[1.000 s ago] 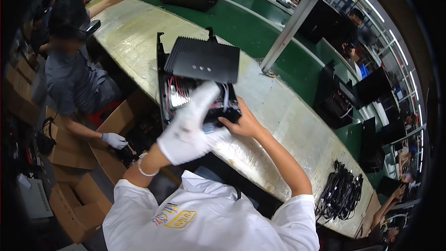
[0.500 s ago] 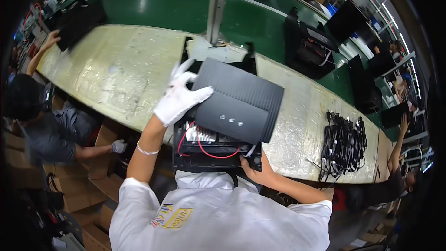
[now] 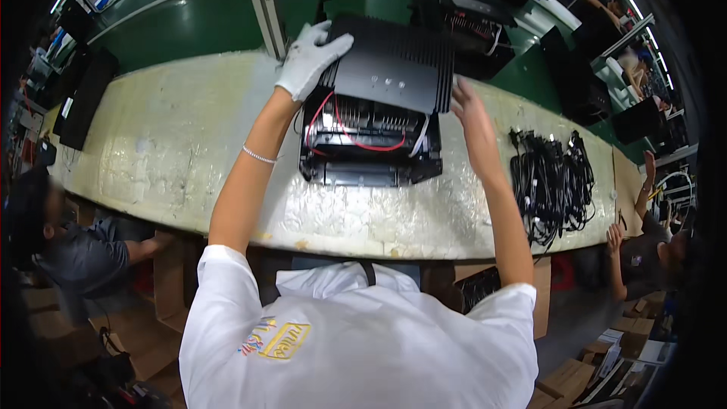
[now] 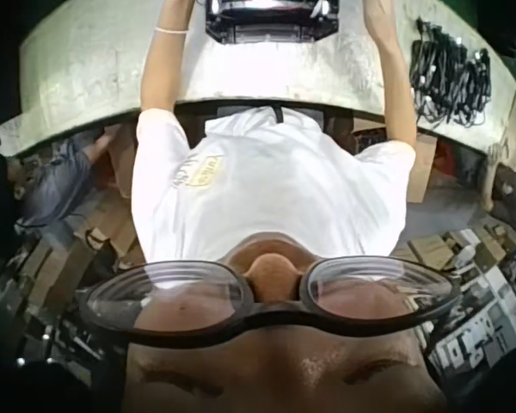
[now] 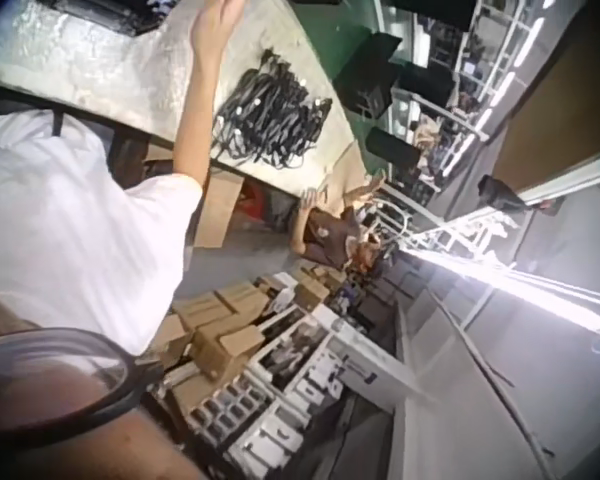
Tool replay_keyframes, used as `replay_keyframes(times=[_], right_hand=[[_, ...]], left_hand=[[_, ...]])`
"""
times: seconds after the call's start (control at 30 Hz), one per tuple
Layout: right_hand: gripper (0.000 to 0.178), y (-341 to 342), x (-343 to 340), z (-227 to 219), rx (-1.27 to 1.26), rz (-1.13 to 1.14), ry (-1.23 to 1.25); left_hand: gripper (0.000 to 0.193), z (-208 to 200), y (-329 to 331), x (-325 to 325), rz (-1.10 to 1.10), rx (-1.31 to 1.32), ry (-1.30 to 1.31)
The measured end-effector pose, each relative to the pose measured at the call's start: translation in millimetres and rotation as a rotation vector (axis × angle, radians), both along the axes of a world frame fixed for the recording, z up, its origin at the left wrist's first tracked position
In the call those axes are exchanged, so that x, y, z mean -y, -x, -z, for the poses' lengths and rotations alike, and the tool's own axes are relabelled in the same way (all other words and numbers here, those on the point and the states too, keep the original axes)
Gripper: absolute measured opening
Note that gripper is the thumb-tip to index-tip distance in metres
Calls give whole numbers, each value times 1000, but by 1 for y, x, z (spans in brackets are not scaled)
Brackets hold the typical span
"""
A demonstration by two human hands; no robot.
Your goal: Assembling internal circuit boards and wiring for an electronic housing on a factory production line.
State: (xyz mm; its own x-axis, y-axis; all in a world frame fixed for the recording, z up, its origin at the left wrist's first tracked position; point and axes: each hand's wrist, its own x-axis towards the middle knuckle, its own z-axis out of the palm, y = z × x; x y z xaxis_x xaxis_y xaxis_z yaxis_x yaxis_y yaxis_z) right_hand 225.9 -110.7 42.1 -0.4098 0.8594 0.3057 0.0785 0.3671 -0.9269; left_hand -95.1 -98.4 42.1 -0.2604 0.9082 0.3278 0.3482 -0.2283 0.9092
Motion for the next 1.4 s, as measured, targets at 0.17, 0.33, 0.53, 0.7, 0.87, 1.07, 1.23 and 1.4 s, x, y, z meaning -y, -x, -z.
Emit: replay_keyframes(times=[0.17, 0.33, 0.53, 0.7, 0.87, 1.07, 1.23, 1.4], right_hand=[[51, 24, 0, -27, 35, 48, 98], [36, -17, 82, -43, 89, -133, -70], [34, -61, 153, 23, 550, 9, -534], [36, -69, 172, 60, 789, 24, -692], [44, -82, 163, 51, 915, 73, -752], [11, -201, 114, 16, 859, 875, -707], [14, -330, 59, 26, 910, 1243, -663], [31, -410, 5, 49, 1173, 1521, -787]], left_hand=[[32, -21, -25, 46, -98, 144, -238], [25, -48, -41, 177, 169, 129, -485], [18, 6, -36, 263, 592, -525, -395], [34, 83, -44, 265, 551, -606, -306], [56, 96, -41, 267, 598, -677, -136], [78, 106, -40, 276, 492, -593, -205], [61, 113, -39, 277, 191, -548, -235], [36, 109, -36, 266, 49, -682, -261]])
